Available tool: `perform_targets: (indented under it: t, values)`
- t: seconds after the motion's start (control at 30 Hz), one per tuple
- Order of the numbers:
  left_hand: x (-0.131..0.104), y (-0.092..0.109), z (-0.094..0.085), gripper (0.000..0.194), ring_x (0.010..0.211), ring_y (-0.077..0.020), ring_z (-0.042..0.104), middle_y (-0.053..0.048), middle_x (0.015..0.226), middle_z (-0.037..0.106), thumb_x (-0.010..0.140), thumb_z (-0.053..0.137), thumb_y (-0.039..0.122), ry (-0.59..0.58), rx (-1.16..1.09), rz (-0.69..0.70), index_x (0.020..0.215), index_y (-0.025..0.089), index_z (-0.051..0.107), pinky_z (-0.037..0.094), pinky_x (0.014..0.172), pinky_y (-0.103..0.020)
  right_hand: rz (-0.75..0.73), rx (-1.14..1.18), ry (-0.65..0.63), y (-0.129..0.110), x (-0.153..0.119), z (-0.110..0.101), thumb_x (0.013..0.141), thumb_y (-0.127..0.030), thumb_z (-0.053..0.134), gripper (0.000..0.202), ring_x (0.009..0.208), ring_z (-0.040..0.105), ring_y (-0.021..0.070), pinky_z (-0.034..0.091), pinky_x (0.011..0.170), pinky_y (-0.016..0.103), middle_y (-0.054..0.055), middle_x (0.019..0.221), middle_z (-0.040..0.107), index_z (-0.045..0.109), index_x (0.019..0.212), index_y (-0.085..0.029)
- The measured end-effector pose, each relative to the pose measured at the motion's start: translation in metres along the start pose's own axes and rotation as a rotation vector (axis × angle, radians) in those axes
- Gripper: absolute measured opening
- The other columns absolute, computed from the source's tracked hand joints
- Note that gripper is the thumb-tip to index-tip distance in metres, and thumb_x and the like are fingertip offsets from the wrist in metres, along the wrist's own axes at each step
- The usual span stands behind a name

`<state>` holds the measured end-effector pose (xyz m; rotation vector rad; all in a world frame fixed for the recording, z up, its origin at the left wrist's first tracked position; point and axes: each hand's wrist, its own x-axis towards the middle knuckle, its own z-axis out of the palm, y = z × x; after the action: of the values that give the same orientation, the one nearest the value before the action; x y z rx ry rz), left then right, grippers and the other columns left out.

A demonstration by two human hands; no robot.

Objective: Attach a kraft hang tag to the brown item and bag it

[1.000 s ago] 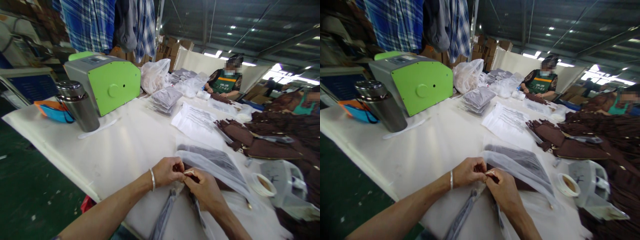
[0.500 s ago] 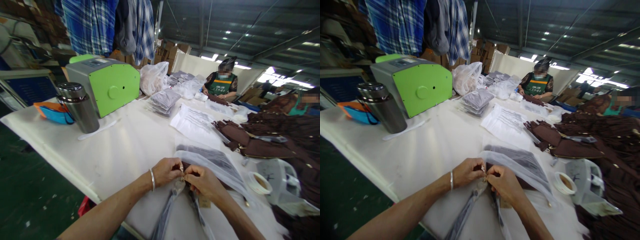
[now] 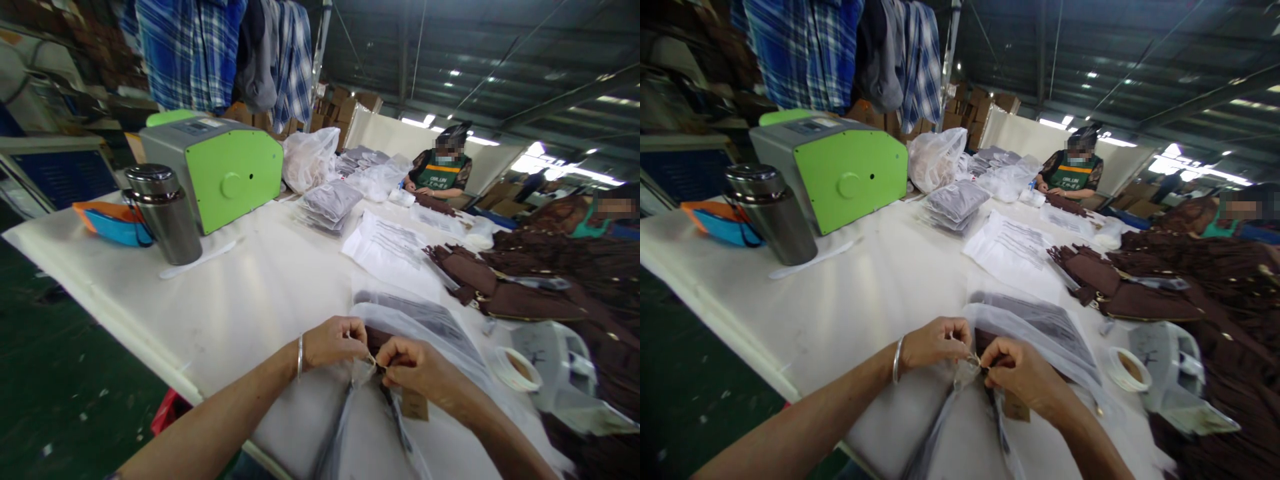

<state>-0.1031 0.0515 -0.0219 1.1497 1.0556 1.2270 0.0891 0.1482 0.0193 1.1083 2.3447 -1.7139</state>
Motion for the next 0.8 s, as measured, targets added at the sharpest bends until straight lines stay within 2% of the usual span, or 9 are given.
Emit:
perform_targets:
  t: [0.1, 0.2, 0.27, 0.37, 0.43, 0.5, 0.6, 0.7, 0.8]
  values:
    - [-0.001, 0.003, 0.003, 0.023, 0.06, -0.0117, 0.051, 0.002, 0.065, 0.057, 0.061, 0.07, 0.034, -0.009, -0.133, -0.048, 0.068, 0.016, 0.057, 0.042, 0.06, -0.025, 0.023, 0.079, -0.052, -0.004, -0.004, -0.003, 0.07, -0.032, 0.068, 0.02, 0.069, 0.065, 0.0163, 0.047, 0.065, 0.028, 0.003, 0.076, 0.073, 0.064, 0.085, -0.019]
    - [-0.002, 0.009, 0.005, 0.027, 0.064, -0.0119, 0.055, -0.001, 0.071, 0.061, 0.059, 0.07, 0.036, -0.007, -0.254, -0.063, 0.068, 0.016, 0.054, 0.044, 0.063, -0.025, 0.007, 0.168, -0.077, -0.004, -0.005, -0.003, 0.073, -0.036, 0.071, 0.023, 0.068, 0.062, 0.0143, 0.046, 0.064, 0.026, 0.003, 0.081, 0.072, 0.064, 0.085, -0.018]
    - [-0.004, 0.013, 0.005, 0.027, 0.064, -0.0119, 0.056, -0.002, 0.072, 0.063, 0.059, 0.069, 0.036, 0.006, -0.309, -0.068, 0.068, 0.016, 0.052, 0.044, 0.062, -0.024, -0.03, 0.235, -0.049, -0.001, -0.007, -0.002, 0.072, -0.036, 0.075, 0.023, 0.069, 0.061, 0.0127, 0.044, 0.063, 0.024, 0.003, 0.086, 0.072, 0.066, 0.083, -0.018]
    - [-0.003, 0.015, 0.004, 0.024, 0.058, -0.0105, 0.055, -0.001, 0.064, 0.062, 0.06, 0.067, 0.033, 0.028, -0.341, -0.079, 0.068, 0.017, 0.052, 0.044, 0.058, -0.022, -0.04, 0.474, 0.01, 0.008, -0.01, 0.003, 0.07, -0.035, 0.079, 0.021, 0.074, 0.063, 0.0131, 0.046, 0.067, 0.024, 0.003, 0.094, 0.072, 0.069, 0.08, -0.019]
    - [-0.002, 0.014, 0.003, 0.024, 0.052, -0.009, 0.052, 0.001, 0.059, 0.059, 0.061, 0.068, 0.033, 0.046, -0.337, -0.089, 0.07, 0.017, 0.052, 0.04, 0.051, -0.019, -0.041, 0.646, 0.031, 0.015, -0.011, 0.009, 0.07, -0.035, 0.079, 0.022, 0.083, 0.066, 0.0157, 0.049, 0.073, 0.026, 0.005, 0.101, 0.073, 0.073, 0.085, -0.02]
    - [-0.001, 0.012, 0.003, 0.026, 0.048, -0.0074, 0.047, 0.003, 0.057, 0.057, 0.063, 0.069, 0.035, 0.068, -0.326, -0.102, 0.072, 0.017, 0.053, 0.034, 0.044, -0.017, -0.066, 0.772, 0.037, 0.019, -0.011, 0.017, 0.067, -0.033, 0.081, 0.031, 0.096, 0.066, 0.0196, 0.05, 0.085, 0.03, 0.008, 0.109, 0.072, 0.074, 0.095, -0.021]
    - [0.0, 0.009, 0.004, 0.03, 0.044, -0.0054, 0.041, 0.005, 0.057, 0.054, 0.065, 0.071, 0.039, 0.105, -0.307, -0.112, 0.075, 0.017, 0.055, 0.028, 0.039, -0.016, -0.109, 0.856, 0.066, 0.022, -0.006, 0.031, 0.062, -0.031, 0.086, 0.046, 0.111, 0.062, 0.023, 0.044, 0.101, 0.035, 0.009, 0.114, 0.071, 0.073, 0.105, -0.021]
    - [0.001, 0.007, 0.004, 0.033, 0.043, -0.0046, 0.039, 0.005, 0.058, 0.054, 0.065, 0.073, 0.042, 0.129, -0.289, -0.113, 0.076, 0.016, 0.056, 0.026, 0.038, -0.016, -0.158, 0.783, 0.181, 0.021, 0.003, 0.041, 0.065, -0.034, 0.085, 0.037, 0.1, 0.065, 0.0206, 0.046, 0.095, 0.033, 0.007, 0.104, 0.073, 0.072, 0.098, -0.022]
    - [0.002, 0.006, 0.004, 0.036, 0.044, -0.0046, 0.04, 0.004, 0.063, 0.057, 0.064, 0.074, 0.044, 0.137, -0.288, -0.127, 0.077, 0.016, 0.056, 0.026, 0.039, -0.016, -0.218, 0.632, 0.278, 0.016, 0.008, 0.043, 0.076, -0.047, 0.073, 0.028, 0.073, 0.061, 0.0162, 0.049, 0.072, 0.029, 0.003, 0.08, 0.07, 0.07, 0.085, -0.02]
